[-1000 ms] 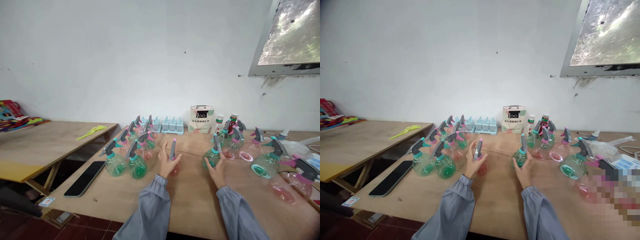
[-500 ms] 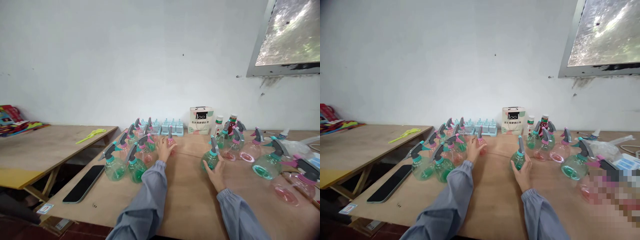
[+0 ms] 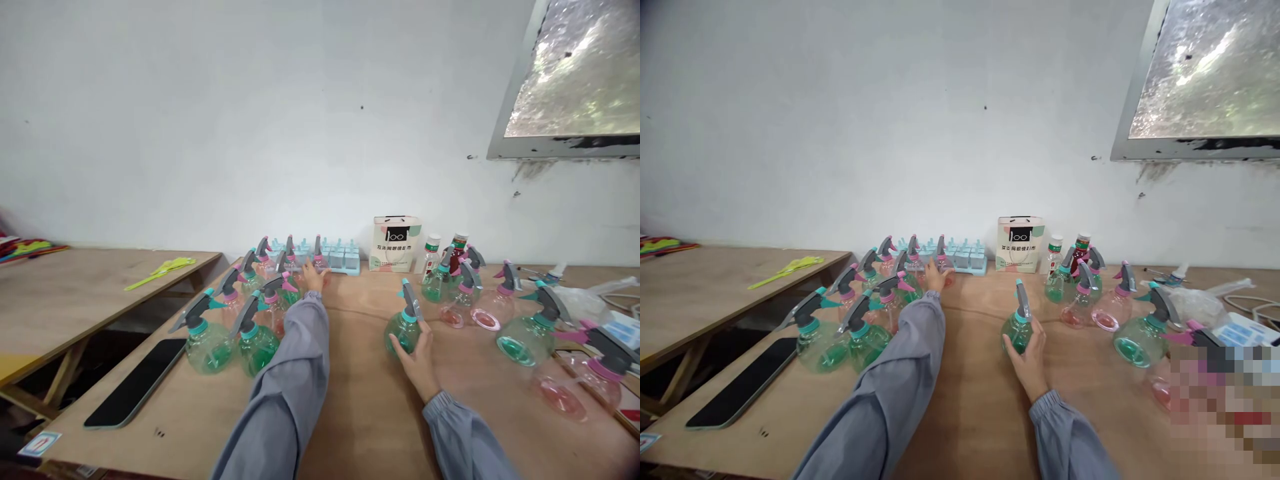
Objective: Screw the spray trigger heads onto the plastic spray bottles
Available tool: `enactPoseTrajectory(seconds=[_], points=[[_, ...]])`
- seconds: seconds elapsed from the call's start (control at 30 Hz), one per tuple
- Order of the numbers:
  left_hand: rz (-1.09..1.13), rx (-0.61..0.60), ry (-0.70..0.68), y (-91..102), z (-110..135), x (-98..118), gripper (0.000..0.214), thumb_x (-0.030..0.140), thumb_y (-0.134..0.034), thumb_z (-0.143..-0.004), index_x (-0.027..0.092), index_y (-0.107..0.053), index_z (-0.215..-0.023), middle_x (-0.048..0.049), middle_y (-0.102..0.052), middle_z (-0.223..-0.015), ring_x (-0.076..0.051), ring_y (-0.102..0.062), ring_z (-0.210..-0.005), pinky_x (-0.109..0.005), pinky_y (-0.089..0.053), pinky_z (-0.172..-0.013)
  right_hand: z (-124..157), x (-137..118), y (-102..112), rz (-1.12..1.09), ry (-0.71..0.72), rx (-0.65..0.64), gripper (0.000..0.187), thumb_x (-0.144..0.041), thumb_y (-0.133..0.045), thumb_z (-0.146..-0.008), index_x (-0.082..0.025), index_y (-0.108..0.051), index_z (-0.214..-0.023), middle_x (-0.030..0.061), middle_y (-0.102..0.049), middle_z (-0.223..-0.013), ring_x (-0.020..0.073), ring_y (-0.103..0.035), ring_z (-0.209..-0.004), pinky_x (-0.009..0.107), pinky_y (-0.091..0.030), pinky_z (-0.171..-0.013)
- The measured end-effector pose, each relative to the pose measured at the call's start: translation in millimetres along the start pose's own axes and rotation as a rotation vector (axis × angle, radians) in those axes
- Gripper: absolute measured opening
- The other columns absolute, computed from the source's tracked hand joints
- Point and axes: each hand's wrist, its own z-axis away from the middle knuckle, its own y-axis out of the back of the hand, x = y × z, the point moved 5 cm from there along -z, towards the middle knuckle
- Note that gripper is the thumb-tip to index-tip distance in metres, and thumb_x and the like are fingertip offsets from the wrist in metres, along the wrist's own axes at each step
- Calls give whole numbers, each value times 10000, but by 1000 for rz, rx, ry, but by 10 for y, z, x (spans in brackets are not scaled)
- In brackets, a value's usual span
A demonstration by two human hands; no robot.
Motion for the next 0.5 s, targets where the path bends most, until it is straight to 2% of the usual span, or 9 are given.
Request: enactPoseTrajectory(seconds=[0.1, 0.17, 0.27, 0.33, 0.4, 0.43, 0.5], points=[[26, 15, -16, 67, 87, 36, 963, 474, -767, -784, 70, -259, -1496, -319, -427, -1440, -401, -430, -1382, -453, -385, -1078, 22, -24, -19, -17, -8, -15, 691, -512, -643, -886, -182, -362, -1425, 171, -504, -1320, 308, -505, -1227, 544, -441, -1025], [63, 34, -42, 106, 292, 97, 948, 509, -706, -826, 77, -211, -1508, -320, -349, -1502, -392, -355, -1442, -478, -359, -1118, 36, -19, -29, -46, -50, -13, 725, -527, -655, -872, -178, -357, -1433, 178, -488, -1348, 321, -485, -1271, 566, -423, -1056], [296, 21, -191, 126, 850, 278, 866, 525, -590, -893, 89, -183, -1522, -288, -205, -1586, -368, -242, -1508, -524, -303, -1178, 68, -39, -80, -127, -128, -59, 766, -526, -654, -873, -173, -322, -1466, 185, -471, -1383, 329, -465, -1327, 574, -410, -1092], [514, -154, -331, 87, 1320, 441, 812, 502, -549, -918, 142, -182, -1547, -238, -223, -1600, -343, -294, -1495, -530, -295, -1199, 105, -109, -133, -170, -127, -115, 760, -496, -632, -896, -184, -292, -1499, 185, -442, -1435, 322, -443, -1367, 569, -389, -1124], [557, -275, -401, 97, 1741, 567, 817, 502, -661, -845, 235, -302, -1529, -171, -376, -1556, -342, -414, -1434, -525, -357, -1176, 156, -201, -190, -201, -90, -179, 743, -451, -590, -928, -206, -251, -1541, 181, -362, -1526, 320, -364, -1443, 570, -343, -1165], [612, -345, -430, 118, 1909, 628, 899, 480, -760, -761, 259, -335, -1522, -162, -385, -1560, -368, -403, -1440, -541, -349, -1181, 185, -245, -222, -226, -63, -221, 735, -428, -563, -944, -222, -222, -1562, 172, -323, -1564, 317, -319, -1475, 572, -321, -1181], [680, -367, -360, 207, 2090, 680, 965, 399, -892, -603, 283, -458, -1457, -143, -487, -1492, -400, -424, -1418, -533, -356, -1181, 248, -319, -288, -301, -5, -337, 724, -395, -519, -967, -254, -176, -1588, 151, -300, -1600, 301, -275, -1507, 565, -303, -1197]])
